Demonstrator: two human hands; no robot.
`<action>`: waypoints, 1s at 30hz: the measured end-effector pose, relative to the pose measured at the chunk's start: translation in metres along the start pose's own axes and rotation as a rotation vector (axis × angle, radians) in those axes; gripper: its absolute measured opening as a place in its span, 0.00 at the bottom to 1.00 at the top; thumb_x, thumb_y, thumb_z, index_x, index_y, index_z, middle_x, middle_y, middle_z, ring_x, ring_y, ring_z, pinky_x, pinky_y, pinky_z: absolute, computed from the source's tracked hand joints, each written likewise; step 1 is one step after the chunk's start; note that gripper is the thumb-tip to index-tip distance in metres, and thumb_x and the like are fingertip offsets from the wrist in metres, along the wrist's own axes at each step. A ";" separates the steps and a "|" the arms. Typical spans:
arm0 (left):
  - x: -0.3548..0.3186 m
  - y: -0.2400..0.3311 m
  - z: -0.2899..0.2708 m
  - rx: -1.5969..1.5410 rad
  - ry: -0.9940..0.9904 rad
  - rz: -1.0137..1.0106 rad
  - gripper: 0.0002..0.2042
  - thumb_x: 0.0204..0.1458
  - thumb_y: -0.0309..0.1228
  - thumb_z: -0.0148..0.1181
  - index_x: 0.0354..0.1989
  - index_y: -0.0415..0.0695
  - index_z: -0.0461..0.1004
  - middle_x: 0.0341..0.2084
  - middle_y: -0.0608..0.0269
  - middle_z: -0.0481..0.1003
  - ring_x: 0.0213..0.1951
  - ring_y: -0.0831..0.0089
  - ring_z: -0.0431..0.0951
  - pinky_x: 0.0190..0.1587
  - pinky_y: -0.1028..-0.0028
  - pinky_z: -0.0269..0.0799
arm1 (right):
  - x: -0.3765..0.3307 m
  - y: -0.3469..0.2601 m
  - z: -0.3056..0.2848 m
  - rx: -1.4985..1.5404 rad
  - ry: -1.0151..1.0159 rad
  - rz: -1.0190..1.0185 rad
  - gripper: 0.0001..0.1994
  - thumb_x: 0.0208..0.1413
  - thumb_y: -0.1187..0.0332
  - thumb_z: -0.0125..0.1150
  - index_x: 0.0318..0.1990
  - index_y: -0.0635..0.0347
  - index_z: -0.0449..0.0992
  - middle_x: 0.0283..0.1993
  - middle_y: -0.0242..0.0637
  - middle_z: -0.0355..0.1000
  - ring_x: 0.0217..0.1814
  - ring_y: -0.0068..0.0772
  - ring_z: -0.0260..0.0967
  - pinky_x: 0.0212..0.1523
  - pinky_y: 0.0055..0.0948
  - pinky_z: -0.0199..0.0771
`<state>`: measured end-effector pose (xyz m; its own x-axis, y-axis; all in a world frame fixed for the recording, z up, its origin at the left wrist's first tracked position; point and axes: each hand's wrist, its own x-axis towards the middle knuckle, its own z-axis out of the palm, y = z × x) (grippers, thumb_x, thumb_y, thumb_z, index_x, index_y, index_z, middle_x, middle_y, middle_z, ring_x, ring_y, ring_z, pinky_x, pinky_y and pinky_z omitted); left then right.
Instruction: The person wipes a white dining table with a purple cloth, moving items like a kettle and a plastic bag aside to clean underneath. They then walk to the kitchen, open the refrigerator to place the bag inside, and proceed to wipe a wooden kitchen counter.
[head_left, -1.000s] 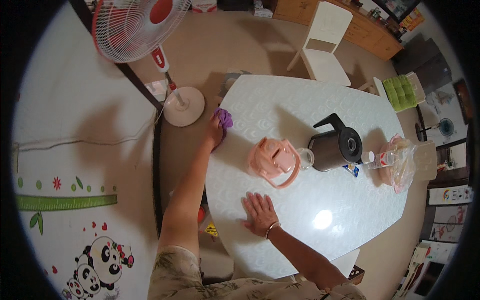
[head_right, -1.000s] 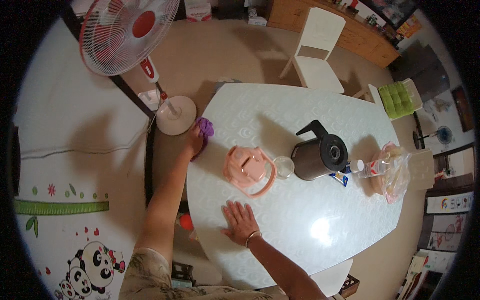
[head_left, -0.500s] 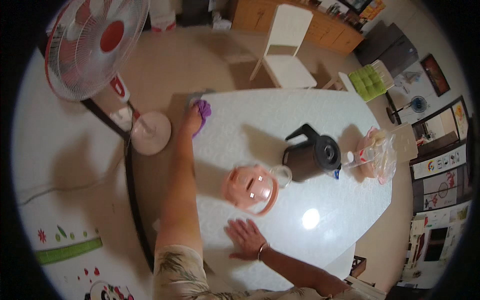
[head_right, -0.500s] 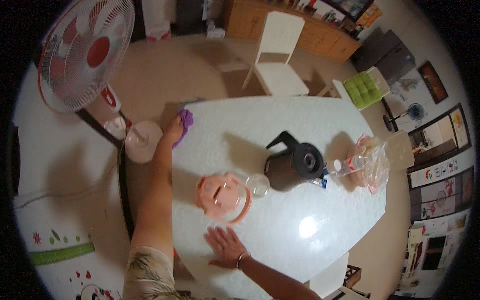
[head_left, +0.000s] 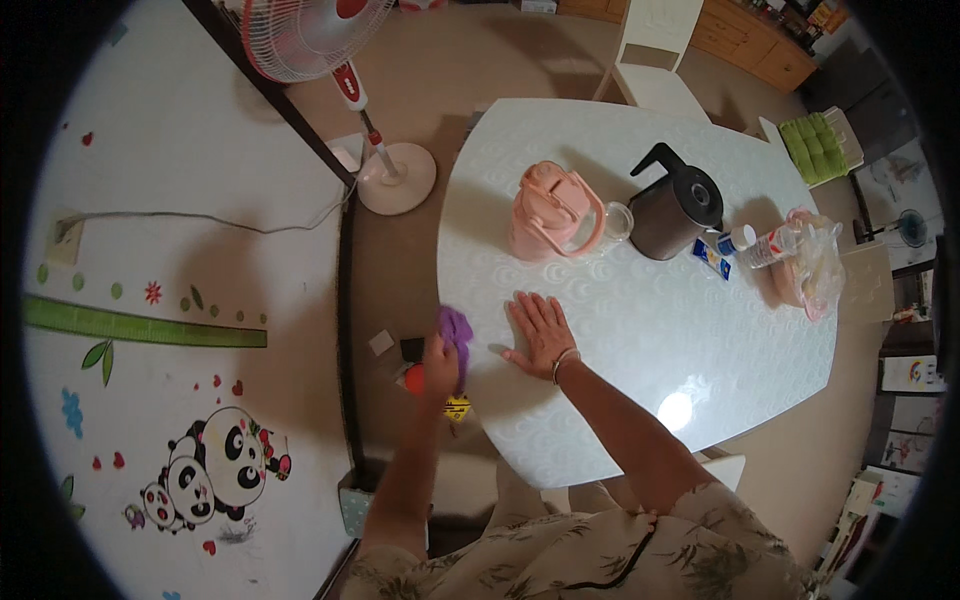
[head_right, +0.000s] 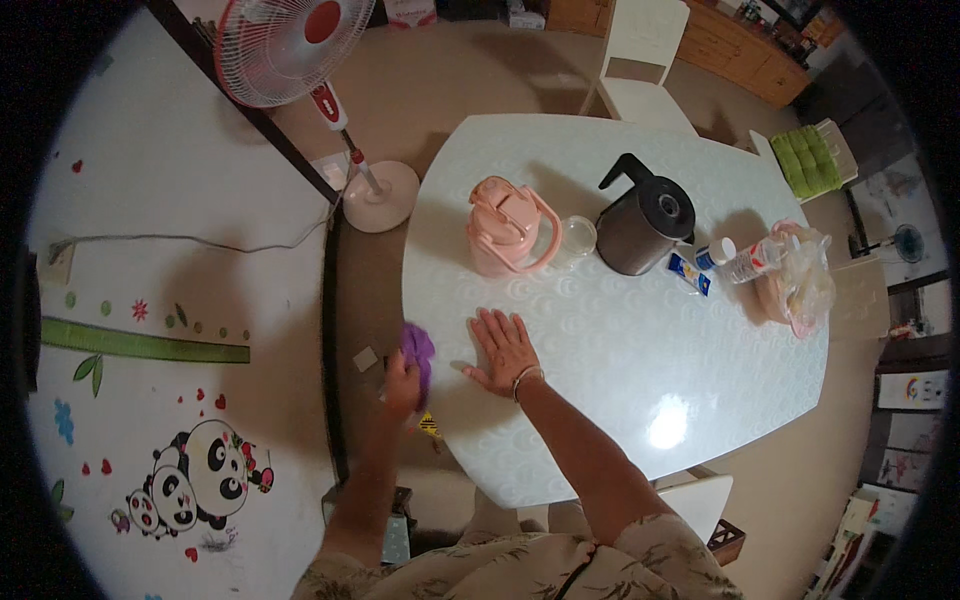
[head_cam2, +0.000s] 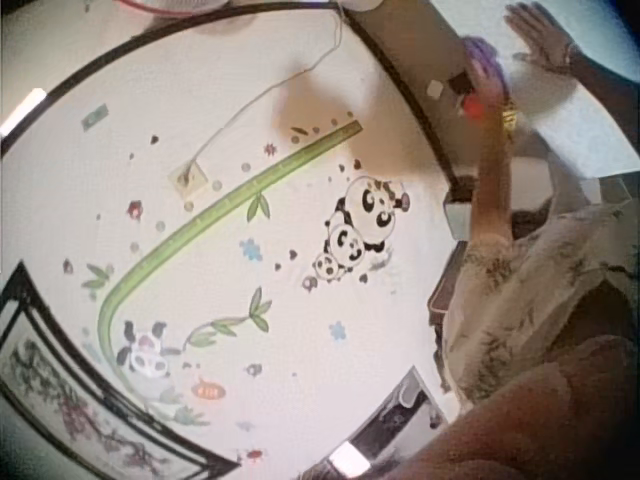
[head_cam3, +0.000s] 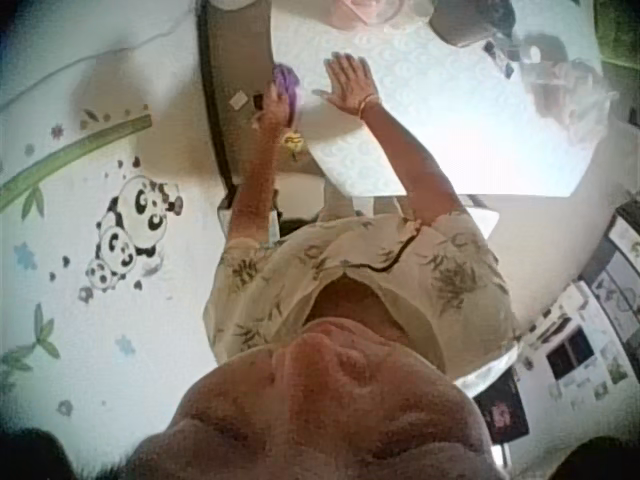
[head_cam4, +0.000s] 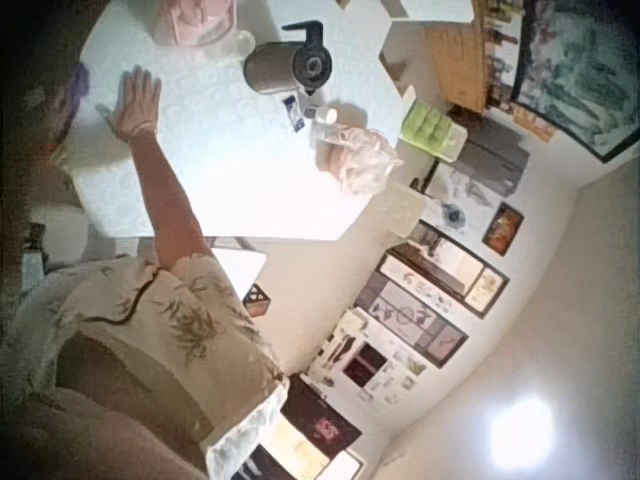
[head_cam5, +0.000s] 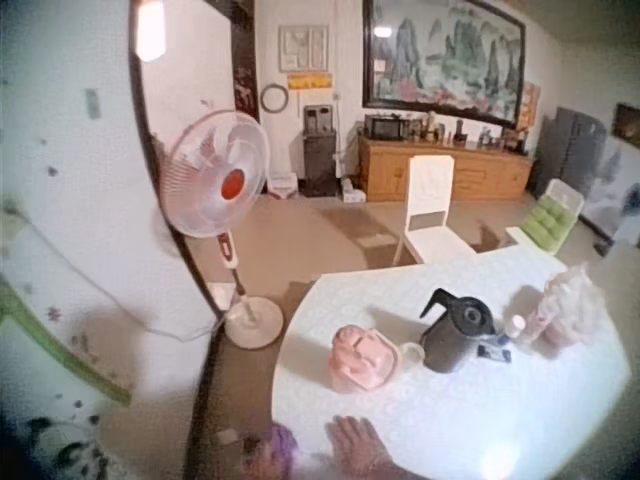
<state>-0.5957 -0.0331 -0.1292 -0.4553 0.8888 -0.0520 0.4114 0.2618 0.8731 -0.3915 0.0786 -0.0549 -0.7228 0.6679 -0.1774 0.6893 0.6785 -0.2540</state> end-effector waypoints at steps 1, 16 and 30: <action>-0.032 0.003 0.007 0.105 0.035 -0.018 0.21 0.54 0.21 0.40 0.57 0.34 0.62 0.51 0.40 0.67 0.54 0.49 0.68 0.57 0.63 0.61 | -0.003 0.006 0.006 0.061 0.035 -0.011 0.41 0.54 0.41 0.48 0.69 0.55 0.46 0.73 0.41 0.38 0.75 0.45 0.33 0.72 0.46 0.27; -0.281 0.071 0.108 0.530 0.118 0.057 0.27 0.55 0.29 0.45 0.64 0.34 0.51 0.65 0.40 0.48 0.67 0.49 0.47 0.66 0.57 0.43 | -0.299 0.106 0.042 0.613 0.471 0.006 0.29 0.56 0.62 0.55 0.63 0.63 0.57 0.66 0.56 0.53 0.66 0.61 0.50 0.65 0.47 0.52; -0.219 0.190 0.319 0.622 -0.438 0.465 0.28 0.51 0.30 0.52 0.62 0.37 0.58 0.66 0.44 0.47 0.66 0.46 0.47 0.66 0.49 0.37 | -0.435 0.183 0.021 0.626 0.609 0.254 0.24 0.60 0.63 0.51 0.62 0.60 0.59 0.64 0.56 0.56 0.64 0.56 0.56 0.62 0.41 0.58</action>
<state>-0.1657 -0.0578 -0.1067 0.1546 0.9867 -0.0502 0.8916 -0.1174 0.4374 0.0483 -0.0939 -0.0438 -0.2792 0.9414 0.1893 0.5427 0.3173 -0.7777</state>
